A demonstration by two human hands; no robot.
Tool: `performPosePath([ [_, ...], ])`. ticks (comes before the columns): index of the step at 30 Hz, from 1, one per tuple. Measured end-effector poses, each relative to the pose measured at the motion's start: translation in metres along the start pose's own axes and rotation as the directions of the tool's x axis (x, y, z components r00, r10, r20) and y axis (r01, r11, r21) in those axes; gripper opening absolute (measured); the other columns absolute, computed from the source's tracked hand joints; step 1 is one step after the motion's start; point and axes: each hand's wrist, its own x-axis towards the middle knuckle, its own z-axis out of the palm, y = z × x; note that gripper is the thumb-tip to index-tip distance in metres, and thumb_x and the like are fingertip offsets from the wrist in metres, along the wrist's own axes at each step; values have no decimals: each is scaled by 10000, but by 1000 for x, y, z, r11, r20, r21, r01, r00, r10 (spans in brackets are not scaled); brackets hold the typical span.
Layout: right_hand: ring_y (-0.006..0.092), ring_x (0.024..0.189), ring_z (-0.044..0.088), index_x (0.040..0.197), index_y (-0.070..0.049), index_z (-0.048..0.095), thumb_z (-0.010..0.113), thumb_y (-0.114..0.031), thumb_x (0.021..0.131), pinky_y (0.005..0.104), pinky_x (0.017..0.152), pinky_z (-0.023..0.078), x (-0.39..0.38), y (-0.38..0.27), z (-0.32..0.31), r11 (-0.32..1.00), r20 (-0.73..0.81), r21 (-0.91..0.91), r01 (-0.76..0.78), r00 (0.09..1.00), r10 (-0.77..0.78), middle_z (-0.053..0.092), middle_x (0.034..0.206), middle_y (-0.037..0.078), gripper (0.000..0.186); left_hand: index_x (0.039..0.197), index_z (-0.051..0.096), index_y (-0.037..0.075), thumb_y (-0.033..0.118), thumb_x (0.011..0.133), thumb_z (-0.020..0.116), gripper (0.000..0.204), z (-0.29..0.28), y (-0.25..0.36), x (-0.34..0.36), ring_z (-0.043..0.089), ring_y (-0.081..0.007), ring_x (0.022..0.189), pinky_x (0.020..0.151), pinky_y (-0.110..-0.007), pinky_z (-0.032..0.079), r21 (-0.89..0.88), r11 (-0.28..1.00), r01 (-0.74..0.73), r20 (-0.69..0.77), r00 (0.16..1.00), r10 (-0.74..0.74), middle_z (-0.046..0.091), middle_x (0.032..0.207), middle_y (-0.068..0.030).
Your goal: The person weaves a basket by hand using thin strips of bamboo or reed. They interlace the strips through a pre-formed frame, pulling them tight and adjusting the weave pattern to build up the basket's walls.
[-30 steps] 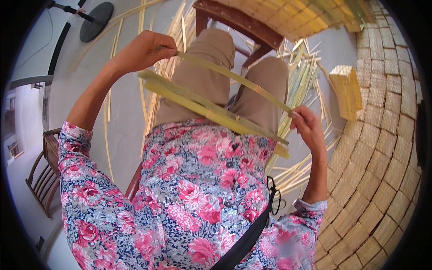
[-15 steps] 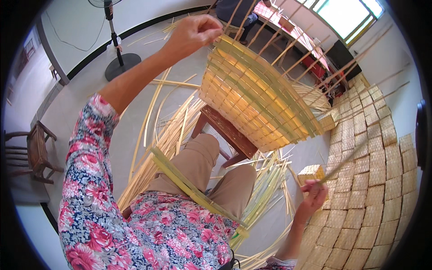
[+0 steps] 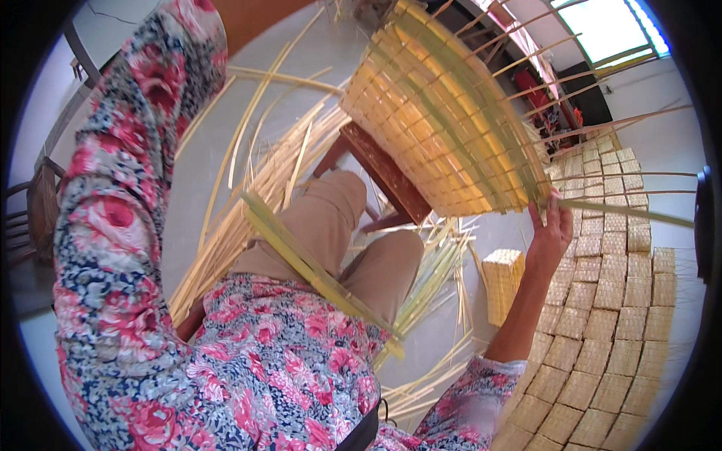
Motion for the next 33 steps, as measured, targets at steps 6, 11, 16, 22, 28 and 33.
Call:
performPosePath([
  [6,102,932,643,1092,-37,681,626,-141,1010,276,807,577,-2,3,-1,999,-22,-46,21,1000,-22,676,1031,20,143,652,690,37,293,836,821,341,11,20,-5,580,-118,515,504,-282,450,80,994,-80,-111,990,89,661,606,-55],
  [11,79,898,636,1082,-56,687,641,-156,1005,258,791,569,-4,6,-1,997,-44,-81,19,999,-23,673,1026,1,135,750,697,-17,288,952,685,366,15,50,-20,610,-129,556,566,-297,494,11,991,-133,54,990,132,655,618,-52],
  [16,69,890,626,1046,-76,685,634,-144,1007,242,764,554,1,9,8,994,-12,-84,71,997,-72,672,1002,-5,93,976,731,-7,330,928,703,342,57,56,-29,610,-106,655,626,-289,519,525,812,-256,-267,856,443,678,757,-37],
  [22,26,805,566,999,-70,689,637,-130,1005,220,716,508,-5,8,4,992,-38,-62,105,993,-108,645,932,-30,79,1048,718,-9,399,870,763,447,9,114,-14,665,-200,756,694,-340,540,235,972,14,488,863,-131,713,801,-26],
  [28,40,753,513,974,-41,691,651,-125,985,233,694,463,-6,-2,42,982,-38,-29,184,982,-185,621,853,-43,94,823,684,-8,323,846,791,348,6,125,12,644,-178,711,618,-348,505,664,545,-511,374,859,350,712,822,-57],
  [33,31,709,415,885,-8,658,644,-126,959,246,615,346,-9,6,10,967,-120,-164,193,969,-214,551,732,-55,141,932,623,-60,324,851,796,429,42,121,-8,669,-210,780,685,-349,533,401,915,-34,178,983,-41,722,930,-120],
])
